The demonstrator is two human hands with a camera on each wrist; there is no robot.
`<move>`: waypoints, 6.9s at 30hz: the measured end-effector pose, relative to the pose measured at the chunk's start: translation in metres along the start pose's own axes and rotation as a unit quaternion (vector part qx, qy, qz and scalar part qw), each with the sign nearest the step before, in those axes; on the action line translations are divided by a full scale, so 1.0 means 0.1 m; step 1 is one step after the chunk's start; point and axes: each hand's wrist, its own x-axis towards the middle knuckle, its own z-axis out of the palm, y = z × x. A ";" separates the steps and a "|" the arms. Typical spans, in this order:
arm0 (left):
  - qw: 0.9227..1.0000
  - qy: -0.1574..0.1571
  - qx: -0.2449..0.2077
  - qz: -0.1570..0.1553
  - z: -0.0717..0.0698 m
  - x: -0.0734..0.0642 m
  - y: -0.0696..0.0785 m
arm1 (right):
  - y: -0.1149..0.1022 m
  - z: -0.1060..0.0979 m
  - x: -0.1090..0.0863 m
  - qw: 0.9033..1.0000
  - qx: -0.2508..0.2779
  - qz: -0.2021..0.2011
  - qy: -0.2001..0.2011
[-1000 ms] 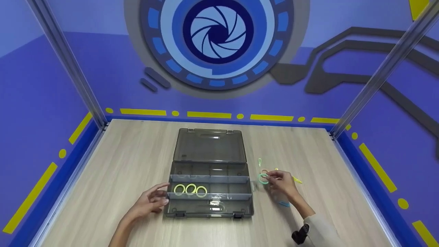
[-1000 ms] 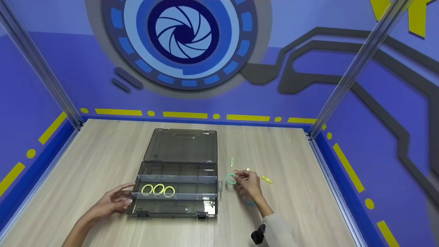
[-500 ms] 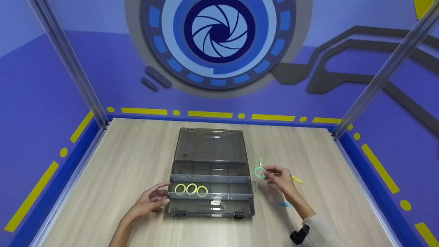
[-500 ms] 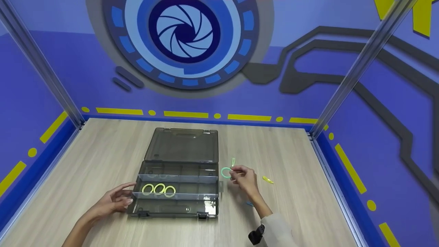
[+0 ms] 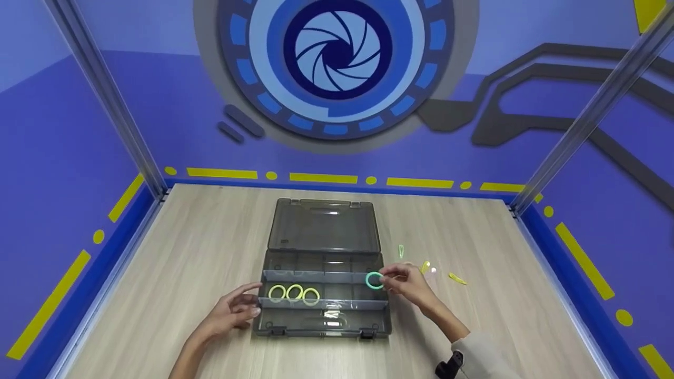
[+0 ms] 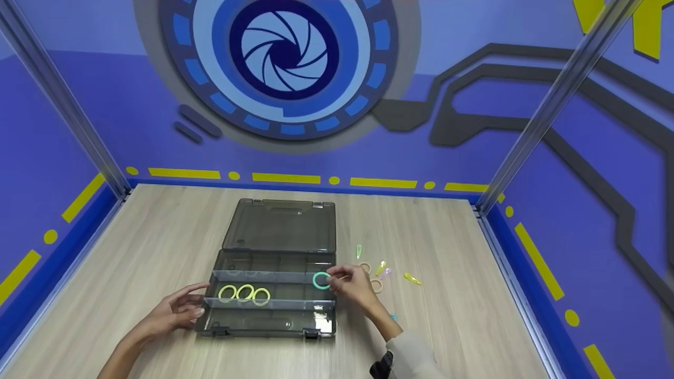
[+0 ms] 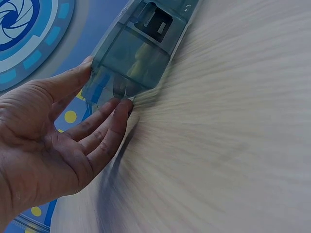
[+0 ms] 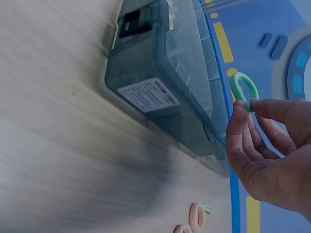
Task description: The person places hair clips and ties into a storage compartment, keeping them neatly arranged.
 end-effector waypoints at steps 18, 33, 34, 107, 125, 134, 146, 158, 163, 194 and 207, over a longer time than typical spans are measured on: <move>0.999 -0.016 -0.018 0.033 -0.02 -0.01 -0.03 | -0.05 0.45 0.14 0.994 0.015 -0.040 -0.096; 1.000 -0.007 -0.019 0.013 0.00 -0.03 -0.01 | 0.01 0.77 0.30 0.984 -0.130 -0.110 -0.058; 1.000 -0.006 -0.021 0.009 0.00 -0.03 -0.01 | 0.02 0.79 0.30 0.982 -0.138 -0.113 -0.056; 1.000 0.002 -0.002 0.009 0.00 -0.03 -0.03 | 0.69 -0.78 -0.08 0.972 -0.180 0.044 0.141; 0.999 -0.016 -0.010 0.030 0.01 -0.01 -0.02 | 0.71 -0.73 -0.10 0.971 -0.192 0.063 0.130; 1.000 -0.004 -0.004 0.011 0.03 0.00 -0.03 | 0.71 -0.70 -0.11 0.967 -0.202 0.070 0.136; 1.000 0.002 -0.016 0.003 0.02 -0.03 -0.02 | 0.68 -0.66 -0.16 0.968 -0.196 0.065 0.139; 1.000 0.000 -0.010 0.017 0.01 -0.03 -0.05 | 0.58 -0.65 -0.19 0.971 -0.160 0.072 0.165; 1.000 0.004 -0.009 0.014 0.02 -0.03 -0.04 | 0.50 -0.66 -0.19 0.979 -0.098 0.083 0.160; 1.000 0.002 -0.017 0.003 0.01 -0.02 -0.04 | 0.07 -0.31 -0.09 0.998 0.015 0.048 0.042; 0.999 -0.007 -0.024 0.023 0.01 -0.03 -0.06 | 0.03 -0.01 -0.01 0.998 0.056 0.034 -0.010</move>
